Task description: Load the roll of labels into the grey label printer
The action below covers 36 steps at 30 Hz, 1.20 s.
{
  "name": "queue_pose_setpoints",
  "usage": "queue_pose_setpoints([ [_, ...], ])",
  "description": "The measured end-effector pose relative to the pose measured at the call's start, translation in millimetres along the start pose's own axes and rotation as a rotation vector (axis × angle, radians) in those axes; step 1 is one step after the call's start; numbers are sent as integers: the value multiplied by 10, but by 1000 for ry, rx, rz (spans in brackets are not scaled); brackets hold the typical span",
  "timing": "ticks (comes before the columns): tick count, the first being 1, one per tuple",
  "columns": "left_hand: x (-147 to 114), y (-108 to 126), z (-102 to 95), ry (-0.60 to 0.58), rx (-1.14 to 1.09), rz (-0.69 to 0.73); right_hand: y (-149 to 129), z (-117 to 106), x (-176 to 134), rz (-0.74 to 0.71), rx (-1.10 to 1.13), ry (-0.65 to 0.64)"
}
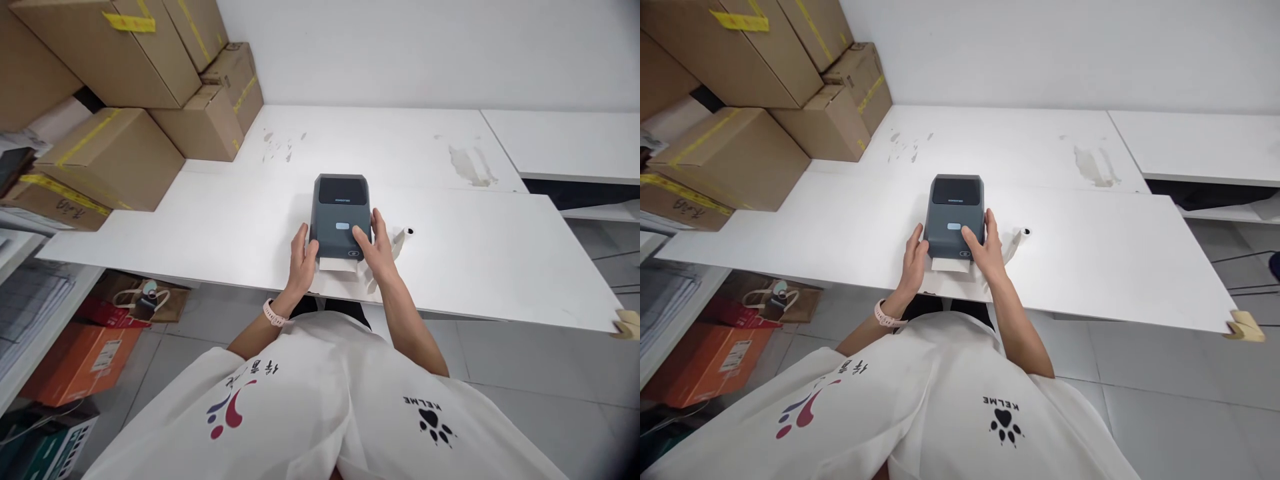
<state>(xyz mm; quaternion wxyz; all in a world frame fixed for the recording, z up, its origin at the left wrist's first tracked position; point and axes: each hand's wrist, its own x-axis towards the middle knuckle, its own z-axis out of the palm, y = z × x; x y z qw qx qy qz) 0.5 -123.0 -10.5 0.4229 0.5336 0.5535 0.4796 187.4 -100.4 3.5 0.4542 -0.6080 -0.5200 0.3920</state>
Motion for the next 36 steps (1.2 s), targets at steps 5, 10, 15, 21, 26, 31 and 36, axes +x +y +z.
queue_pose_setpoints([
  [5,-21,5,-2,-36,77,68,-51,-58,-199,32,126,25],
  [10,262,234,-54,-56,-4,190,-234,-152,29,-117,120,33],
  [15,884,390,-36,-29,133,209,-476,-211,686,-367,14,64],
  [21,1183,236,59,-187,484,-60,-621,-209,1460,-482,-216,67],
  [26,1152,161,100,-120,524,-60,-777,-162,1342,-630,-493,141],
  [31,1124,202,126,-118,616,-25,-785,76,1164,-511,-897,-421],
  [36,1100,210,136,-99,591,-60,-652,294,1232,-368,-1161,-619],
])
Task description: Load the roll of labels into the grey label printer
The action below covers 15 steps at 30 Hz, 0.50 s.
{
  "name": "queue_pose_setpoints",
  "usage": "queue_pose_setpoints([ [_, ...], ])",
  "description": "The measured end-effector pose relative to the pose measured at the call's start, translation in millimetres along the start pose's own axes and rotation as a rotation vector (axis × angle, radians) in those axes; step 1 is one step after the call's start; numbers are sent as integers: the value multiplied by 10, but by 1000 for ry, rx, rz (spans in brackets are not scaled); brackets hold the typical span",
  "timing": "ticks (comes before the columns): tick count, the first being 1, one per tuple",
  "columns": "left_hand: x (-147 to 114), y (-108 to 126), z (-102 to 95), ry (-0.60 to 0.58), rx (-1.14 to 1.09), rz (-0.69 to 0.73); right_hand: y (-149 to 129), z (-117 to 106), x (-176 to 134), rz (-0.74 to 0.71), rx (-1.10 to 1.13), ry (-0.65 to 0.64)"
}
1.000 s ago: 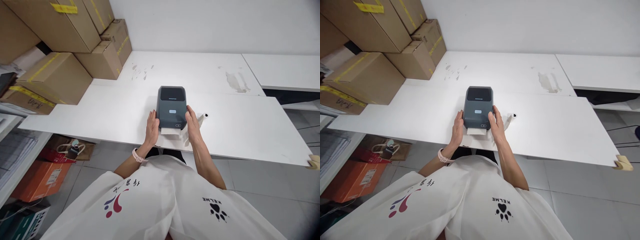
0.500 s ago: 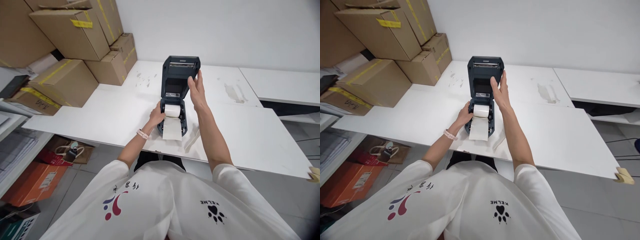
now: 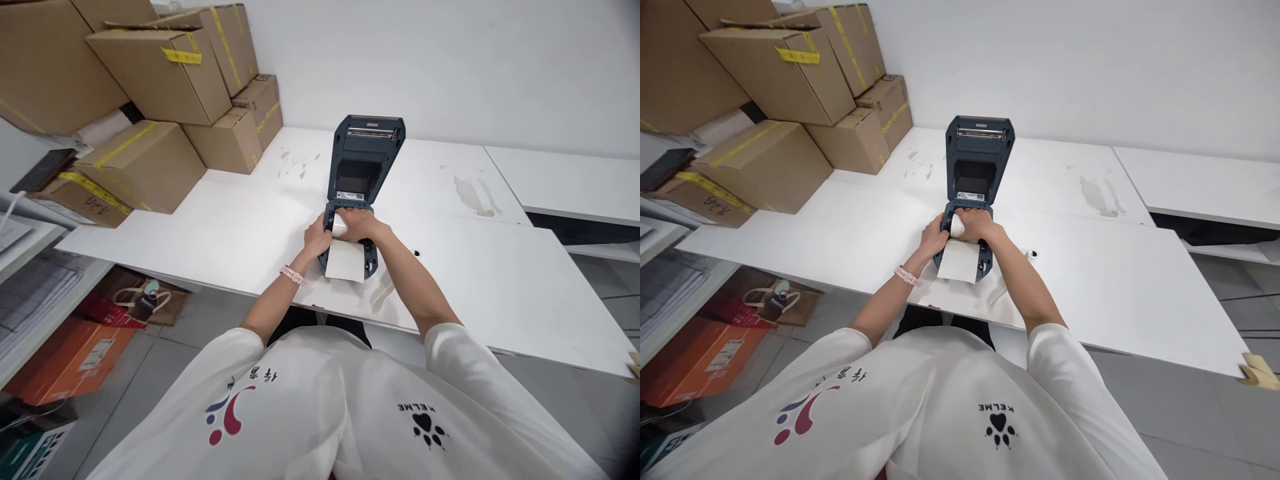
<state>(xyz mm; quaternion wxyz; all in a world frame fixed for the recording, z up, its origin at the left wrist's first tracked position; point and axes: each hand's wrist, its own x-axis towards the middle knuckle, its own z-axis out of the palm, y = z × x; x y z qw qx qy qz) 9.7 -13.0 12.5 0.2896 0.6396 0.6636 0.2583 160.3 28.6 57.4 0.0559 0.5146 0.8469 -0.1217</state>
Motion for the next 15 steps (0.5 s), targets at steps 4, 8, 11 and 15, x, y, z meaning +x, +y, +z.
queue_pose_setpoints([
  [4,-10,-20,-7,-3,-57,7,179,-172,-252,-147,252,60],
  [8,-7,-42,5,9,-92,2,634,-395,-698,-259,713,266],
  [11,0,-53,25,28,-99,-9,1075,-312,-791,-124,983,436],
  [15,9,-63,37,38,-121,0,1547,120,-558,150,1144,608],
])
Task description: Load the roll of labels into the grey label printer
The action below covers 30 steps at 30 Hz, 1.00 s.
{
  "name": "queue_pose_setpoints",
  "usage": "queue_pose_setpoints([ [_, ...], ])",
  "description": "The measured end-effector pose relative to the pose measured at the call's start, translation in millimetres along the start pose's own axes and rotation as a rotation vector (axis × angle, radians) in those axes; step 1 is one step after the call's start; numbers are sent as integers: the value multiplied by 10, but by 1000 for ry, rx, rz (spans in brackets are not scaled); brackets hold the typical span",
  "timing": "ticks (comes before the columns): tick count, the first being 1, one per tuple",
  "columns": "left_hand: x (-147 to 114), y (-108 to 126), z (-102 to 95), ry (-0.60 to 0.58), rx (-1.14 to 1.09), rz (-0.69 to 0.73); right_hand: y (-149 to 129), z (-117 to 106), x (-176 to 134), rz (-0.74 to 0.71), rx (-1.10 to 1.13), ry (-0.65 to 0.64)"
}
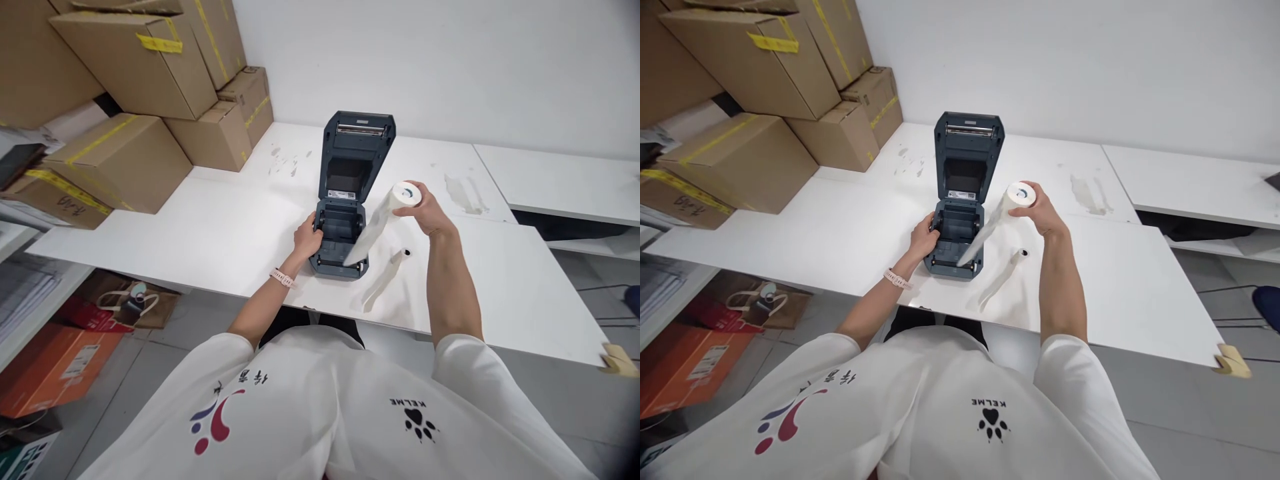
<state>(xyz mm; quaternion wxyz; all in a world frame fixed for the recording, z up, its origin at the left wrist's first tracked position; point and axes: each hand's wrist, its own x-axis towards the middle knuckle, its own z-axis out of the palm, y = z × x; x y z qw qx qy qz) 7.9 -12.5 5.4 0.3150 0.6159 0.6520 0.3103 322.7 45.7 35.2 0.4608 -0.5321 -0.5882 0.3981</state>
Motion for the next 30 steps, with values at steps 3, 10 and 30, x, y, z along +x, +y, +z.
queue_pose_setpoints([
  [3,5,-3,-4,11,-1,-8,386,66,103,95,-37,119],
  [10,0,-15,5,18,-57,-7,596,-116,-317,125,66,80],
  [30,-1,-26,21,24,-56,-27,-865,979,-366,-317,-760,-533],
])
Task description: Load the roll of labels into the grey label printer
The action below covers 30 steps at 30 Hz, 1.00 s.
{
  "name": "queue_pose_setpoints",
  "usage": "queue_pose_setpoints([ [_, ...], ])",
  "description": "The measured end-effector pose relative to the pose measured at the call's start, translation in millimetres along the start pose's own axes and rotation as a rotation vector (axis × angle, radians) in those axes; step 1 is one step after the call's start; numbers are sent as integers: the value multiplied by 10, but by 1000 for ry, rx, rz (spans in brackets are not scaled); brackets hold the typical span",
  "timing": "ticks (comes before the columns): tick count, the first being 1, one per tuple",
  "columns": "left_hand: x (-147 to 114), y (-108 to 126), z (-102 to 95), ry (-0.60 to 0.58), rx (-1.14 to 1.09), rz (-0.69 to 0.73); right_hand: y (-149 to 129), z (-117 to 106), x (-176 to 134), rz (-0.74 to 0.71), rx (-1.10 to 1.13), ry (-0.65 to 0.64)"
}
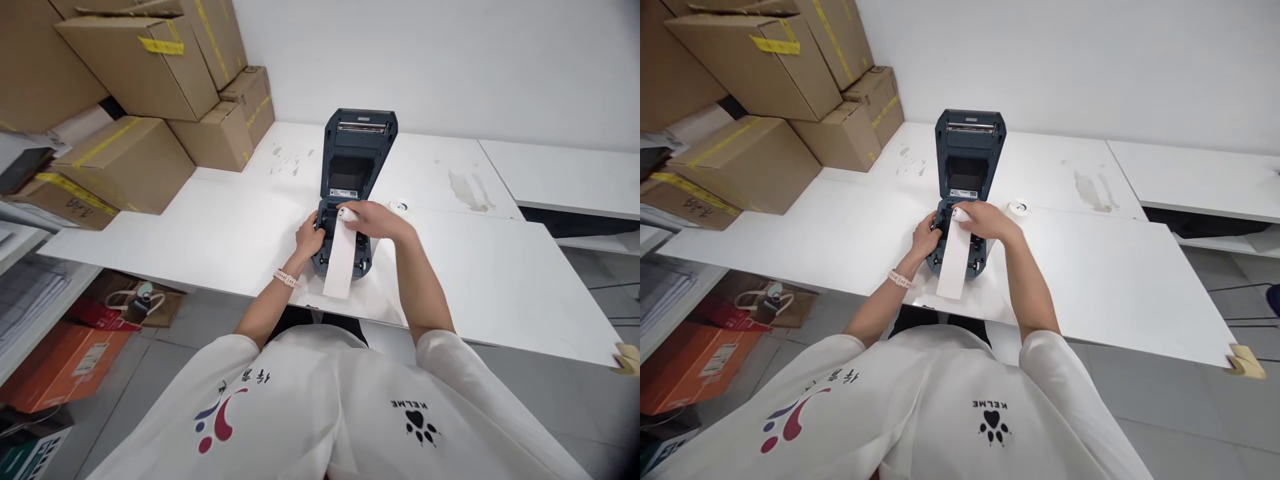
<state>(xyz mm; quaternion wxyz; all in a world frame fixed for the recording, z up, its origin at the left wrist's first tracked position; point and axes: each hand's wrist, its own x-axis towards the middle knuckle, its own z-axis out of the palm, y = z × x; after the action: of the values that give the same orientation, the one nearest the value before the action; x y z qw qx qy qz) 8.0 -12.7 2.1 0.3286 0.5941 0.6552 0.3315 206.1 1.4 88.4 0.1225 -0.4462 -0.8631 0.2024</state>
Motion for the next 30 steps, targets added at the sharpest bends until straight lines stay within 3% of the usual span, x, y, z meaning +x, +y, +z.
queue_pose_setpoints([
  [3,-13,10,-4,-10,-13,-13,-58,246,286,92,-251,-109],
  [5,-23,11,-7,-12,-25,-12,-104,397,249,104,-291,-92],
  [11,-37,-43,29,-6,-171,37,-377,735,-517,-43,-123,166],
  [17,8,-105,107,-213,-677,5,-475,1152,-929,-109,-165,233],
  [25,51,-156,99,-268,-759,-34,-436,1246,-909,-82,-133,372],
  [30,58,-166,104,-275,-752,-3,-420,1259,-912,-94,-94,388],
])
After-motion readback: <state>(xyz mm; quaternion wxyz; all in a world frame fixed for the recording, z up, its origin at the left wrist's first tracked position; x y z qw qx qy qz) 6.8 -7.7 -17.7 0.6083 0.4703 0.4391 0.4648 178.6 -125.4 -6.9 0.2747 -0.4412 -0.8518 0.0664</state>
